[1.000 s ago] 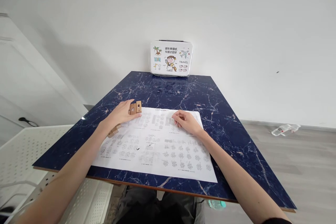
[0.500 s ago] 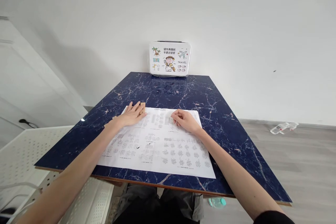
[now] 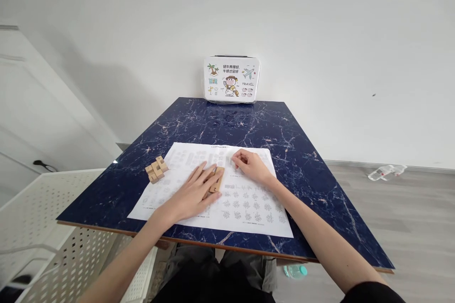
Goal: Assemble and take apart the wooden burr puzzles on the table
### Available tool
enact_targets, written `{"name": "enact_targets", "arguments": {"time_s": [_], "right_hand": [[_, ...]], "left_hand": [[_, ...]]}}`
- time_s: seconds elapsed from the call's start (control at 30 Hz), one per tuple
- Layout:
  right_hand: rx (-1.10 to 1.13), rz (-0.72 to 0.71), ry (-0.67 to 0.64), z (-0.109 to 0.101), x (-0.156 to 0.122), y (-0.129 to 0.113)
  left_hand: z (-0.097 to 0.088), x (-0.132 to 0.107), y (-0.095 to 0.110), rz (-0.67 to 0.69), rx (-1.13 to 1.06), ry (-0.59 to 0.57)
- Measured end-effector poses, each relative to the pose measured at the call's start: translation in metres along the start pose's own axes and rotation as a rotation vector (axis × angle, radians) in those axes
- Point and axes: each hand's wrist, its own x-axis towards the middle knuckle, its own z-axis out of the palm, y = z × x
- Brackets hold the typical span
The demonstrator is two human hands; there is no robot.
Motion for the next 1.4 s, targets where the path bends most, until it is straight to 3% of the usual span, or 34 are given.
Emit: {"name": "enact_targets", "arguments": {"time_s": [0.13, 0.27, 0.43, 0.6, 0.9, 1.4], "right_hand": [[-0.103, -0.033, -0.047, -0.004, -0.009, -0.012], [-0.198, -0.079, -0.095, 0.001, -0.037, -0.032], [-0.252, -0.104, -0.005, 0.038, -0.085, -0.060], [-0.309, -0.123, 0.081, 0.073, -0.114, -0.068], [-0.412, -0.187, 0.068, 0.078, -0.118, -0.067], [-0.288, -0.089, 0.168, 0.075, -0.122, -0.075]], "left_hand": [[0.006, -0.023, 0.010, -0.057, -0.059, 0.083], [0.007, -0.046, 0.009, -0.159, -0.104, 0.124], [0.006, -0.056, 0.009, -0.204, -0.149, 0.170], [0.006, -0.058, 0.009, -0.176, -0.187, 0.232], [0.004, -0.058, 0.011, -0.163, -0.198, 0.298], [0.003, -0.062, 0.008, -0.272, -0.281, 0.357]]}}
